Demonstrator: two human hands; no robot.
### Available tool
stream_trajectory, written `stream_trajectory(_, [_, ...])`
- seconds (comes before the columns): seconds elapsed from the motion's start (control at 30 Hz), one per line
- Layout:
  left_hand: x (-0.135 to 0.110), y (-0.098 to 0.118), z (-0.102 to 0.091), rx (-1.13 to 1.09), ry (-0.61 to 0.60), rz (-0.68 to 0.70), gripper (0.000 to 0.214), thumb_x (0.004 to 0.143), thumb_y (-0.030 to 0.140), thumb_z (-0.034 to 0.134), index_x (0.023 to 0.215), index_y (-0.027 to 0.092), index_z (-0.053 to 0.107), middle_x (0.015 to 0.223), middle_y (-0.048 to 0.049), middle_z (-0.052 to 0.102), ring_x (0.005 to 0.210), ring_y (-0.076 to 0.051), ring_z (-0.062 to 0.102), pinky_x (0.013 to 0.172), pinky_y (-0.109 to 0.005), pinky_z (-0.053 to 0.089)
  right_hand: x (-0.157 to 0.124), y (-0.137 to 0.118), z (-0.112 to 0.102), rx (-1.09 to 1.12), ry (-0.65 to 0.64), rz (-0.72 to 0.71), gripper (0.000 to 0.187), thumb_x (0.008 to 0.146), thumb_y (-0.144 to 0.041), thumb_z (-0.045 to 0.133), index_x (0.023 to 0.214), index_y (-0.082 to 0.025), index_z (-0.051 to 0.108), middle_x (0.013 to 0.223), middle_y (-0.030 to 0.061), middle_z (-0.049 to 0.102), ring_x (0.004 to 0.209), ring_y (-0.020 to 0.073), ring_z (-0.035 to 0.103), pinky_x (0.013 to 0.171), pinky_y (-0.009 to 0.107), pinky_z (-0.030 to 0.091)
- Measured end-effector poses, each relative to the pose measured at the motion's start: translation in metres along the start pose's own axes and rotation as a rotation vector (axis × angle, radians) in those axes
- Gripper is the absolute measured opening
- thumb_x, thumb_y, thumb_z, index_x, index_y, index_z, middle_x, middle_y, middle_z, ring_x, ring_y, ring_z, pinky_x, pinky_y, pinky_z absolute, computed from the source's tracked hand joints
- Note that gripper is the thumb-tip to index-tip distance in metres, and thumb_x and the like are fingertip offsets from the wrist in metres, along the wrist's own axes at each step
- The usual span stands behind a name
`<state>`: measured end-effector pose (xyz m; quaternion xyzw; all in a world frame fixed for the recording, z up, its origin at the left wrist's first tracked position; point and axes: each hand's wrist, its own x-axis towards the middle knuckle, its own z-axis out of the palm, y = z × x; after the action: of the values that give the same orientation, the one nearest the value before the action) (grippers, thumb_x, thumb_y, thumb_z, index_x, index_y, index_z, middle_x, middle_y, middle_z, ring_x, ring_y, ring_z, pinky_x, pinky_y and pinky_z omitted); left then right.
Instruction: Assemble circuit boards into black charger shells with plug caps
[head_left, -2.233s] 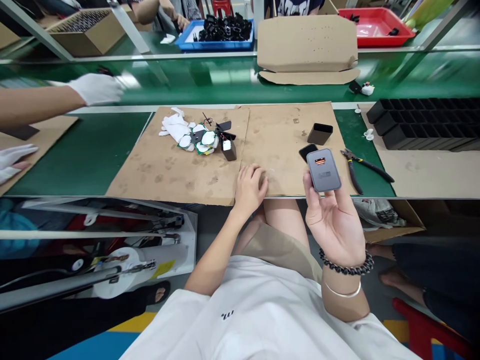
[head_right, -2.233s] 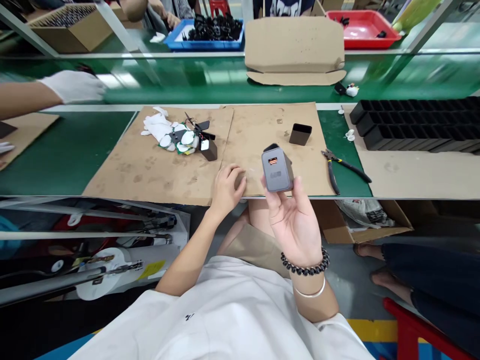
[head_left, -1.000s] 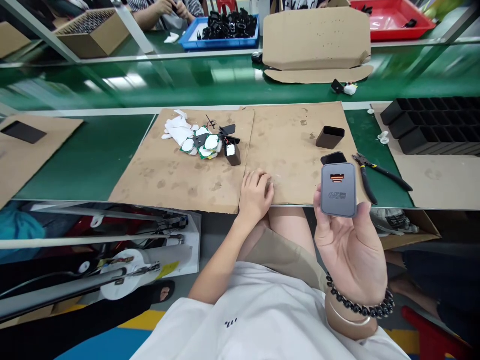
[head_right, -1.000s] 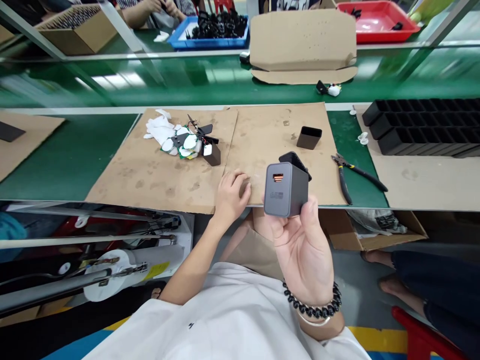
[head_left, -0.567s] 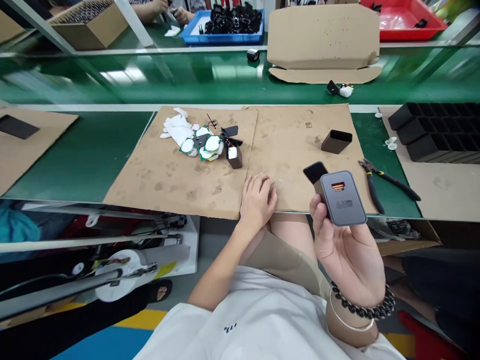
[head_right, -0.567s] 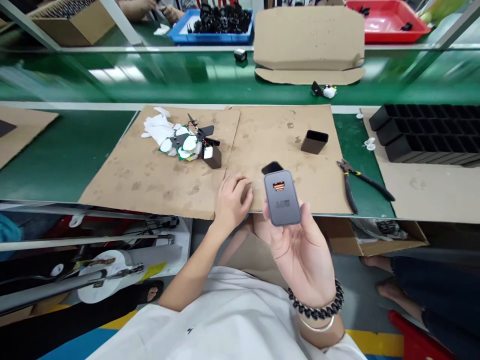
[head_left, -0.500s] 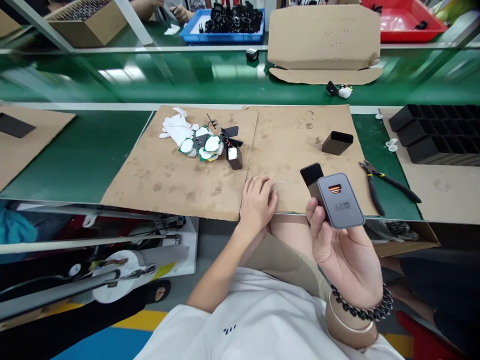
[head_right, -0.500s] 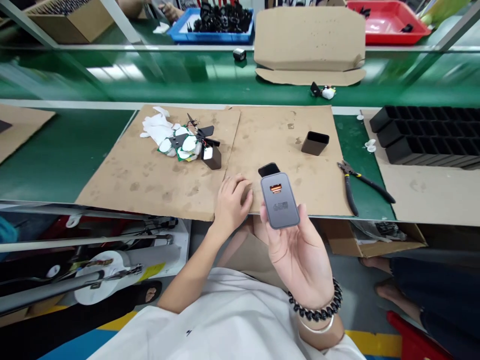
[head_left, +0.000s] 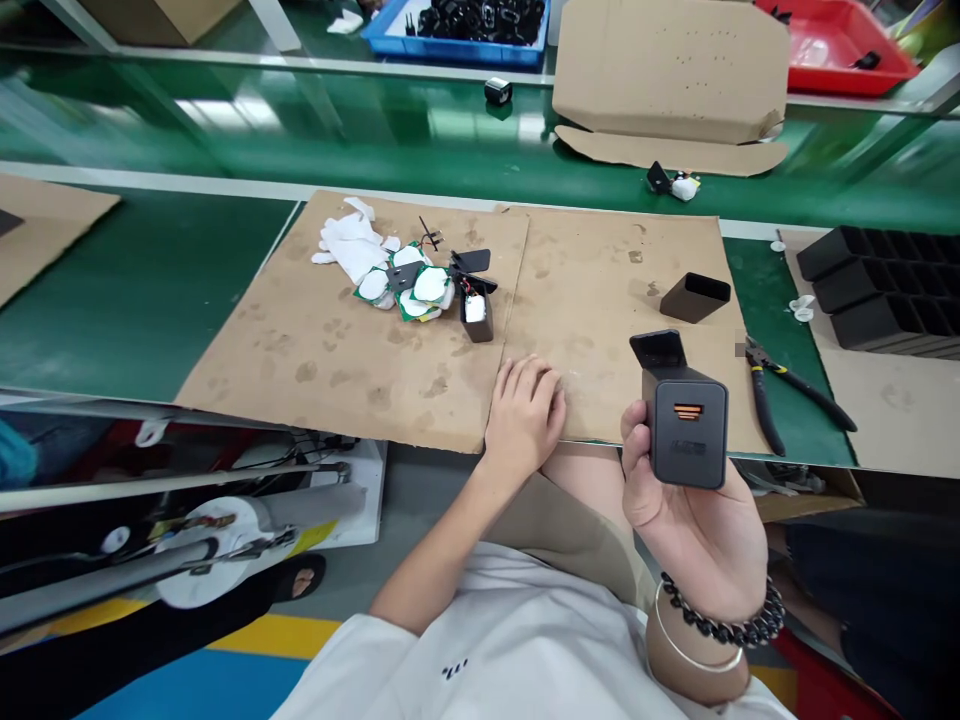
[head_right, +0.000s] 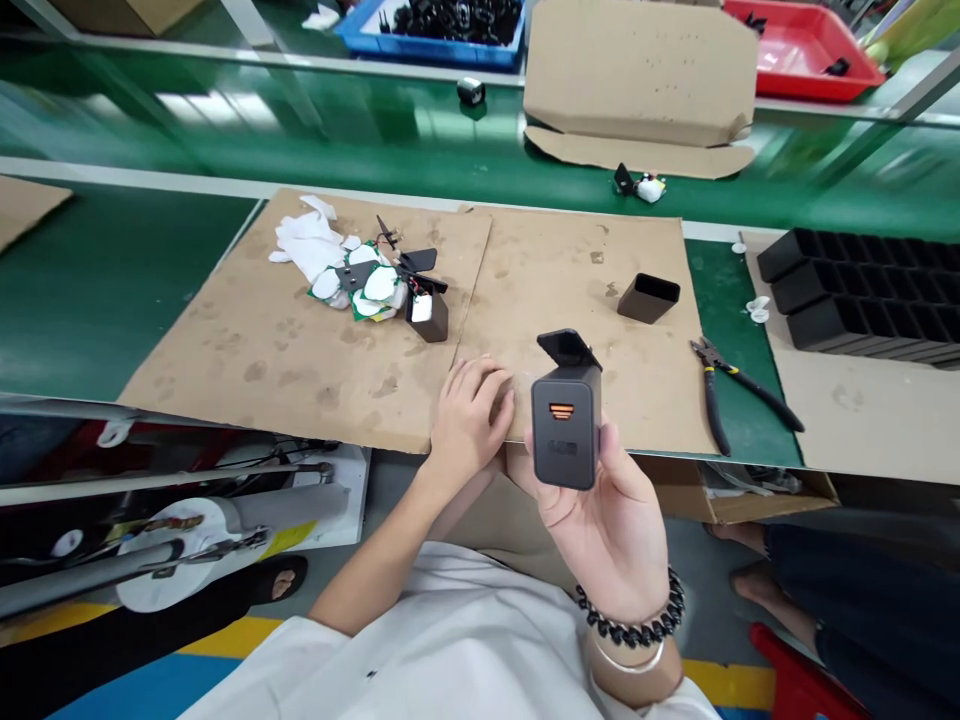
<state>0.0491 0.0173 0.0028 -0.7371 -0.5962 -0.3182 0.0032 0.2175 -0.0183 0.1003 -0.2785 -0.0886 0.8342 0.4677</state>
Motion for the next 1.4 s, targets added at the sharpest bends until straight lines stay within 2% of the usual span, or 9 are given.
stream_trajectory(0.47, [-0.001, 0.001, 0.000, -0.017, -0.011, -0.019, 0.019, 0.098, 0.020, 0.049, 0.112, 0.018, 0.062, 0.117, -0.0115, 0.069, 0.124, -0.026, 0.063, 0.117, -0.049, 0.045, 0.006, 0.002, 0.002, 0.001, -0.079, -0.014, 0.020, 0.095, -0.035, 0.066, 0.110, -0.027, 0.075, 0.109, -0.0062, 0.080, 0.108, 0.0048, 0.074, 0.107, 0.017, 0.052])
stream_trajectory(0.63, [0.000, 0.000, 0.000, -0.013, 0.026, 0.007, 0.018, 0.097, 0.019, 0.051, 0.111, 0.018, 0.062, 0.117, -0.0116, 0.070, 0.121, -0.027, 0.064, 0.114, -0.050, 0.047, 0.020, -0.011, 0.003, -0.214, 0.039, -0.161, 0.017, 0.087, -0.041, 0.075, 0.099, -0.030, 0.073, 0.103, -0.0076, 0.080, 0.099, 0.0068, 0.075, 0.090, 0.018, 0.061])
stream_trajectory(0.77, [0.001, 0.001, 0.000, -0.009, 0.036, 0.015, 0.017, 0.096, 0.017, 0.051, 0.109, 0.017, 0.063, 0.114, -0.0114, 0.071, 0.119, -0.027, 0.065, 0.113, -0.050, 0.048, 0.086, -0.062, 0.029, -0.736, 0.076, -0.481, 0.022, 0.077, -0.028, 0.079, 0.081, -0.024, 0.058, 0.086, -0.0067, 0.075, 0.074, 0.0113, 0.073, 0.074, 0.027, 0.065])
stream_trajectory(0.87, [0.001, 0.001, 0.000, 0.000, 0.057, 0.030, 0.015, 0.095, 0.017, 0.053, 0.107, 0.017, 0.063, 0.111, -0.0107, 0.072, 0.117, -0.028, 0.066, 0.112, -0.051, 0.050, 0.166, -0.113, 0.066, -1.434, 0.167, -0.680, 0.019, 0.084, -0.026, 0.068, 0.098, -0.017, 0.060, 0.098, -0.0006, 0.075, 0.086, 0.0143, 0.074, 0.083, 0.032, 0.062])
stream_trajectory(0.97, [0.002, 0.002, 0.000, -0.002, 0.078, 0.032, 0.015, 0.093, 0.016, 0.055, 0.106, 0.017, 0.062, 0.109, -0.0100, 0.073, 0.115, -0.028, 0.068, 0.110, -0.051, 0.052, 0.244, -0.143, 0.096, -1.656, 0.245, -0.733, 0.024, 0.084, -0.024, 0.061, 0.101, -0.007, 0.065, 0.117, 0.0072, 0.072, 0.107, 0.0212, 0.070, 0.098, 0.035, 0.054])
stream_trajectory(1.07, [0.002, 0.001, 0.000, -0.010, 0.086, 0.030, 0.016, 0.092, 0.015, 0.056, 0.107, 0.017, 0.061, 0.109, -0.0096, 0.073, 0.113, -0.029, 0.069, 0.107, -0.052, 0.055, 0.301, -0.141, 0.102, -1.826, 0.315, -0.782, 0.024, 0.088, -0.021, 0.062, 0.108, -0.008, 0.067, 0.126, 0.0119, 0.069, 0.124, 0.0244, 0.060, 0.113, 0.040, 0.045])
stream_trajectory(1.17, [0.003, 0.000, 0.000, -0.022, 0.104, 0.037, 0.017, 0.092, 0.014, 0.055, 0.108, 0.017, 0.060, 0.108, -0.0096, 0.073, 0.111, -0.028, 0.070, 0.106, -0.052, 0.056, 0.338, -0.118, 0.092, -1.969, 0.359, -0.761, 0.029, 0.094, -0.030, 0.066, 0.119, -0.015, 0.064, 0.129, 0.0098, 0.066, 0.120, 0.0237, 0.061, 0.108, 0.048, 0.048])
stream_trajectory(1.3, [0.003, 0.001, 0.002, -0.028, 0.146, 0.042, 0.020, 0.091, 0.013, 0.053, 0.109, 0.016, 0.060, 0.107, -0.0107, 0.074, 0.110, -0.028, 0.071, 0.103, -0.051, 0.058, 0.365, -0.102, 0.085, -2.130, 0.410, -0.717, 0.032, 0.099, -0.037, 0.057, 0.122, -0.015, 0.064, 0.125, 0.0164, 0.065, 0.115, 0.0283, 0.061, 0.101, 0.047, 0.049])
stream_trajectory(1.4, [0.003, 0.002, 0.004, -0.020, 0.163, 0.033, 0.021, 0.090, 0.011, 0.052, 0.108, 0.017, 0.061, 0.106, -0.0110, 0.074, 0.109, -0.028, 0.071, 0.100, -0.050, 0.060, 0.372, -0.125, 0.092, -2.225, 0.446, -0.745, 0.037, 0.104, -0.037, 0.045, 0.127, -0.014, 0.061, 0.136, 0.0198, 0.059, 0.127, 0.0311, 0.055, 0.108, 0.049, 0.045])
